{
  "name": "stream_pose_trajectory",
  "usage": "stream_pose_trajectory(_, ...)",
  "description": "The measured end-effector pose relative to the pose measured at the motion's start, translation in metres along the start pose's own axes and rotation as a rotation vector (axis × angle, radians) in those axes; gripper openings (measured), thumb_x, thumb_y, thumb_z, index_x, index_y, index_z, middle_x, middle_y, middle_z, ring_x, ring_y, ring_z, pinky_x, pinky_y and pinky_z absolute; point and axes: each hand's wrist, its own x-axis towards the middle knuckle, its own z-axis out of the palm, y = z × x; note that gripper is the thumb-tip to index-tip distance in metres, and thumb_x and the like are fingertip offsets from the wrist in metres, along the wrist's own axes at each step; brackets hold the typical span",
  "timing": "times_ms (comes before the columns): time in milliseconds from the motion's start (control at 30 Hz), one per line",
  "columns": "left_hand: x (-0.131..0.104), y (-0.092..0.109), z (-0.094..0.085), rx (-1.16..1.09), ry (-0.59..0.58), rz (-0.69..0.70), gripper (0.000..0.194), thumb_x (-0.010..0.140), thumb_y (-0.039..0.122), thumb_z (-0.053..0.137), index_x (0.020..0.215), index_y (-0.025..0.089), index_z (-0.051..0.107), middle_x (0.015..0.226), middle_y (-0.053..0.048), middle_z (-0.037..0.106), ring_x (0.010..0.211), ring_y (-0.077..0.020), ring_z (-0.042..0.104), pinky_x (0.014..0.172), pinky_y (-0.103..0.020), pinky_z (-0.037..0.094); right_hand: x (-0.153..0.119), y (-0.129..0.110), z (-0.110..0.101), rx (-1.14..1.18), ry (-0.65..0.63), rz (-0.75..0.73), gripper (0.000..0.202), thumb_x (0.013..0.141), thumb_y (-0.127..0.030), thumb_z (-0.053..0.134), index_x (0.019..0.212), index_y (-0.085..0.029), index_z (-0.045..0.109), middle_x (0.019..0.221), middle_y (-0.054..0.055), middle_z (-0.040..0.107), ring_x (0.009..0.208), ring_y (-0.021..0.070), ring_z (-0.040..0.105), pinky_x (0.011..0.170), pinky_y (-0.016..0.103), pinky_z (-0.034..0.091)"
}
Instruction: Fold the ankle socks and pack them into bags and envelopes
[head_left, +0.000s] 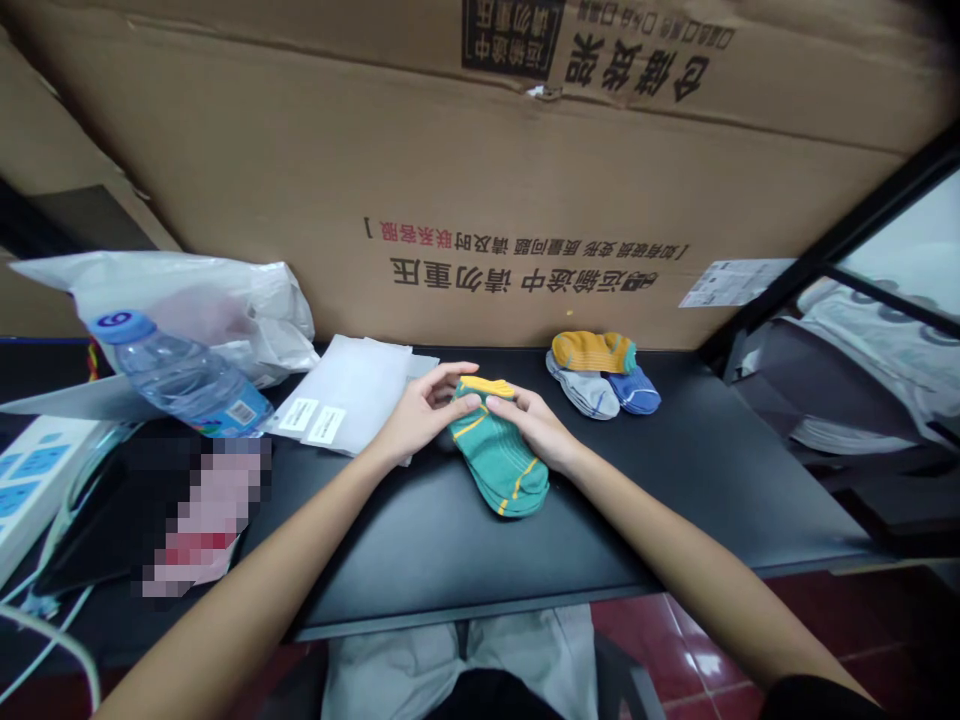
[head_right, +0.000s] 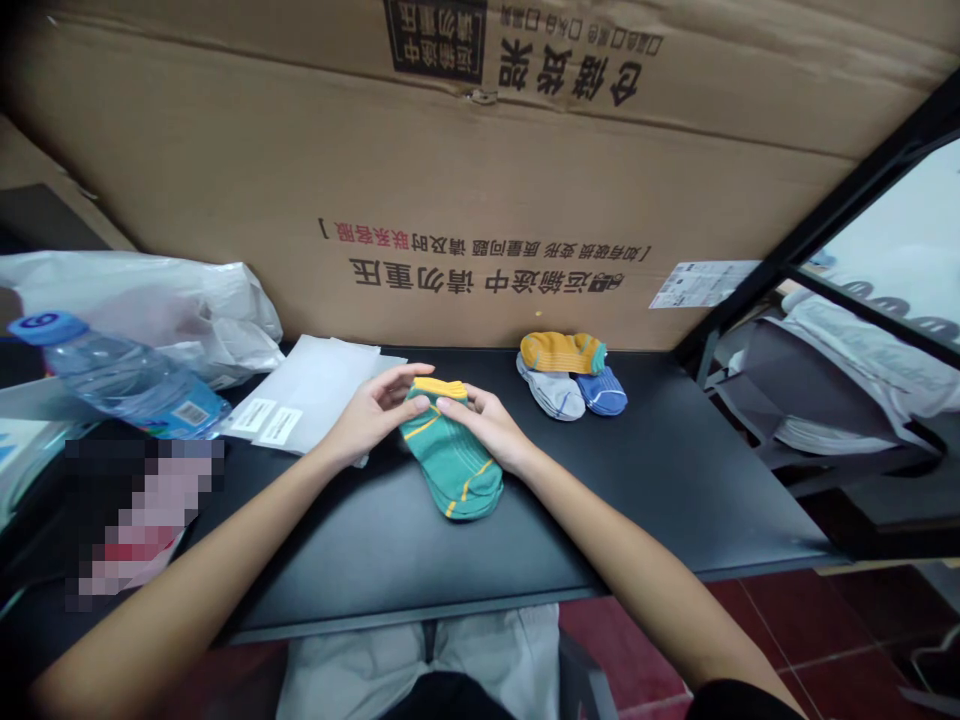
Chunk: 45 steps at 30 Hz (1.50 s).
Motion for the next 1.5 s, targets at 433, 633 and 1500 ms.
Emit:
stream_pose_trajectory(433,0.000,-0.004,-0.048,1.193,-0.032,-0.297,0.034,0.098,0.050,0.055,0.116,0.021,0.061,0.088,-0.010,0.074,0.086,-0.0319,0.071,0.076,-0.037,0.048,0.008,0.007,-0.010,0.236,0.224,-0.013,0.054,0.070,-0.044,0.096,0.114,-0.026,0.071,0.108,0.003,0.081,0.097,0.0266,0.078,0.090,0.040,0.063)
stream_pose_trajectory(633,0.001,0.000,-0.055,1.099,-0.047,-0.294,0.020,0.094,0.034,0.052,0.090,0.021,0.066,0.089,-0.009,0.075,0.081,-0.0270,0.071,0.071,-0.032,0.046,0.010,0.011,-0.009,0.262,0.248,-0.016,0.056,0.070,-0.050,0.095,0.116,-0.026,0.072,0.106,0.006,0.082,0.104,0.0315,0.078,0.088,0.043,0.064)
stream_pose_trajectory(1500,-0.010,0.014,-0.004,0.739,-0.054,0.267,0.028,0.112,0.026,0.036,0.124,0.020,0.061,0.119,-0.009,0.066,0.108,-0.0220,0.067,0.099,-0.036,0.052,0.012,0.016,-0.003,-0.327,0.267,-0.260,0.040,0.078,-0.041,0.087,0.108,-0.021,0.070,0.108,0.006,0.074,0.104,0.0246,0.068,0.100,0.040,0.052)
